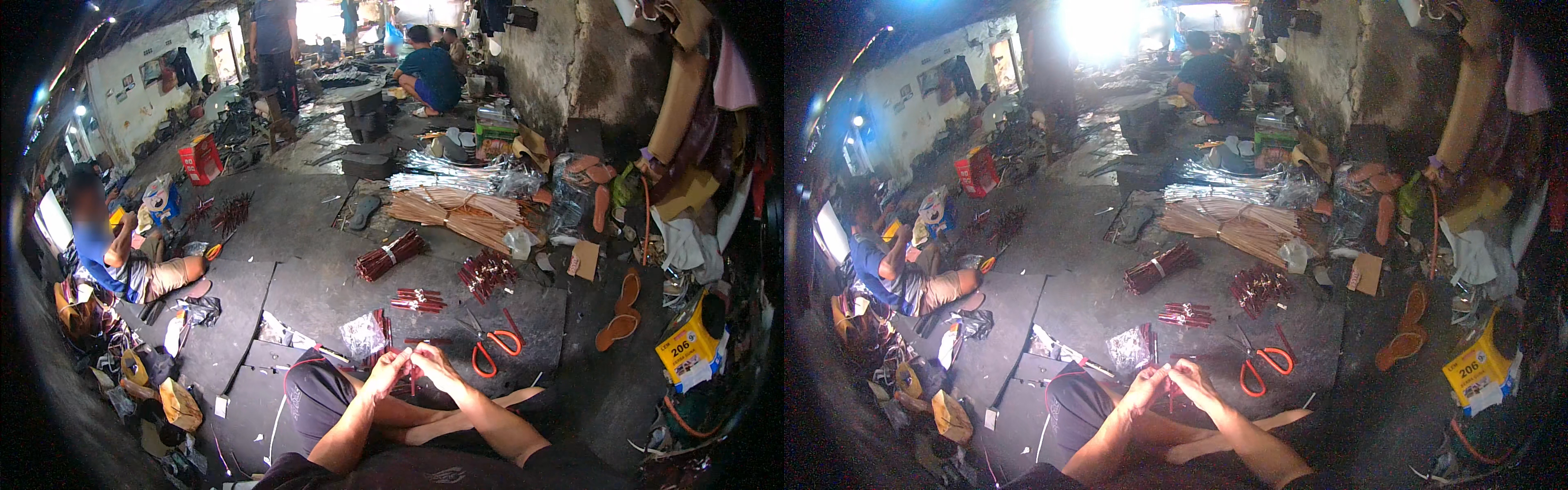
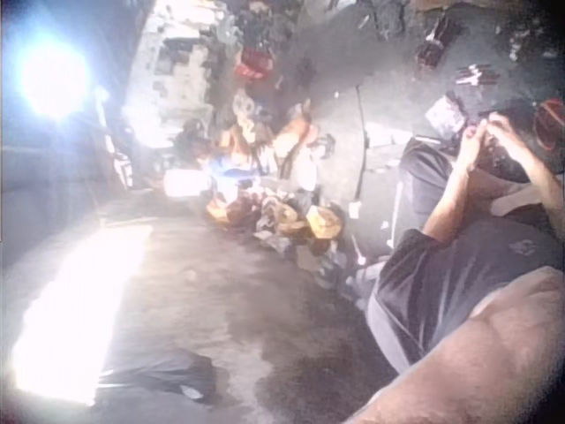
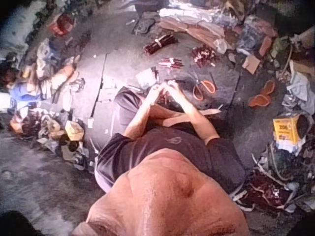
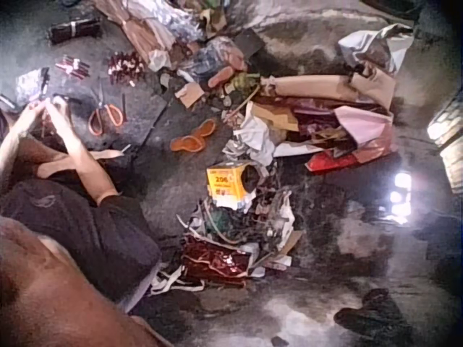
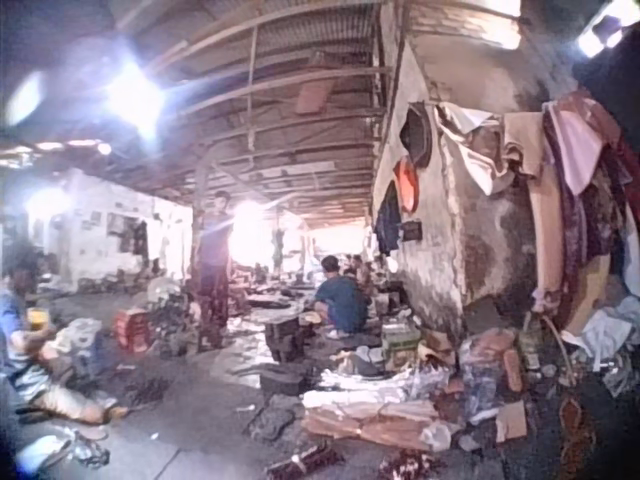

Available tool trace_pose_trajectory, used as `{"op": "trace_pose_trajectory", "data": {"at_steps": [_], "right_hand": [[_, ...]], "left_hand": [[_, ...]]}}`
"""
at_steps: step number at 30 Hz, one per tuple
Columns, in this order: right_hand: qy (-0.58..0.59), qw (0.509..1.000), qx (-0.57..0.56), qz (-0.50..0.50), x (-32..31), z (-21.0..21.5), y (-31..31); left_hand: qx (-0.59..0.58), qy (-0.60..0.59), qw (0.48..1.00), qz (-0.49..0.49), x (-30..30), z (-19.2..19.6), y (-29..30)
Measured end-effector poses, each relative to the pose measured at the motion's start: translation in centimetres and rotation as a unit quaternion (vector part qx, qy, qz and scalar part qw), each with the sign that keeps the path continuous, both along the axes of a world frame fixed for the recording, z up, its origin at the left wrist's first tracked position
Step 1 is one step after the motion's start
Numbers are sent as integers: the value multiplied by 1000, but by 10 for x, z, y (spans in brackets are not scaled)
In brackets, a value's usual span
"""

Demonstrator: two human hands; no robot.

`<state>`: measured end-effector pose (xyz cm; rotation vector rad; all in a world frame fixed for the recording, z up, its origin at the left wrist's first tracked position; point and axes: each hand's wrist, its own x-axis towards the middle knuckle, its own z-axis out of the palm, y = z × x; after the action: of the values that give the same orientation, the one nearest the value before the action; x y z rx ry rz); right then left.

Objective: The person sits on the floor and uses red-handled scissors to cut short red sticks. They then insert a small metal ring into each cut stick and place the finished pieces on the floor.

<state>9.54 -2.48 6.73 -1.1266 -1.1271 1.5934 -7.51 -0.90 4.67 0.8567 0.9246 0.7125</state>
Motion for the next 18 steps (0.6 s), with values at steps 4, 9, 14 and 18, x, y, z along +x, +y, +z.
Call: {"op": "trace_pose_trajectory", "data": {"at_steps": [4,9,14,18], "right_hand": [[-71,996,42,-35,6,-3,3],[-238,963,108,-65,12,-2,10],[-327,933,151,-26,14,8,2],[-353,913,202,-16,8,11,-2]], "left_hand": [[-71,-83,993,50,7,15,-9],[118,35,992,1,3,-2,-12],[173,139,973,64,9,19,-14],[194,144,969,58,4,14,-14]]}}
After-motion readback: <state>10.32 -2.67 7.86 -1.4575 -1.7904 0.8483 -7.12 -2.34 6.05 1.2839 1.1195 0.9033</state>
